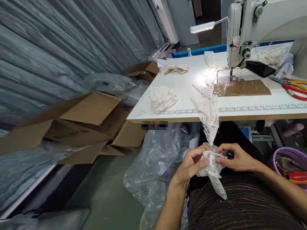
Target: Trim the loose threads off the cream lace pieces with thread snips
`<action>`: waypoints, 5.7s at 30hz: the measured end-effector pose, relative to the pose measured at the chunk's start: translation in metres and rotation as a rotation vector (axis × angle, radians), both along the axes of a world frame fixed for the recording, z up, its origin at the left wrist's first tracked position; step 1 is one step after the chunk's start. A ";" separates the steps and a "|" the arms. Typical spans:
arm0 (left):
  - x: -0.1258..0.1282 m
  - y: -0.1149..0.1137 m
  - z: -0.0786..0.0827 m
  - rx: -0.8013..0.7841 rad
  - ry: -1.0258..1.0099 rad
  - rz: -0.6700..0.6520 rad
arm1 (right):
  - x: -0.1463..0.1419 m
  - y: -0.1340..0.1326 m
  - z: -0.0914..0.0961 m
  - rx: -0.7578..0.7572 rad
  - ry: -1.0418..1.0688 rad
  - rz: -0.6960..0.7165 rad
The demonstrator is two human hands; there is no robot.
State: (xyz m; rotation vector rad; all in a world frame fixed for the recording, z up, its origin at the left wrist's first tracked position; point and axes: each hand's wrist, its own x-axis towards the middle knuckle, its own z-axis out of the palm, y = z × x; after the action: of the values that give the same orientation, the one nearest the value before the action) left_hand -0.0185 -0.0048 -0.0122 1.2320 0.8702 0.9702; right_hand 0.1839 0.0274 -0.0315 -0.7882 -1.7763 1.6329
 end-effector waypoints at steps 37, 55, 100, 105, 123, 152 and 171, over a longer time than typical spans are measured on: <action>0.003 0.006 -0.024 -0.114 0.202 0.302 | -0.015 0.013 -0.010 0.292 -0.332 -0.079; 0.004 0.006 -0.021 -0.109 0.192 0.307 | -0.019 0.016 -0.004 0.353 -0.412 -0.085; 0.013 0.016 -0.022 0.518 0.325 0.396 | -0.014 -0.023 0.017 0.077 0.012 -0.181; 0.020 0.018 -0.030 0.349 0.191 0.322 | -0.011 -0.026 0.018 -0.023 0.043 -0.108; 0.011 0.011 -0.012 0.023 0.295 0.308 | -0.010 0.026 0.014 0.248 -0.326 -0.035; 0.014 0.014 -0.015 -0.205 0.119 0.283 | 0.063 0.076 0.063 1.080 -0.620 -0.649; 0.003 0.008 -0.029 -0.199 0.297 0.313 | -0.024 -0.007 -0.026 -0.358 0.098 -0.112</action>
State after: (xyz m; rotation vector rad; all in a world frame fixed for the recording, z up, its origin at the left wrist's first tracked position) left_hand -0.0157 0.0034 -0.0409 1.1028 1.3922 0.9308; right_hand 0.1604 0.0200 -0.0574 -0.9298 -1.3648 1.9048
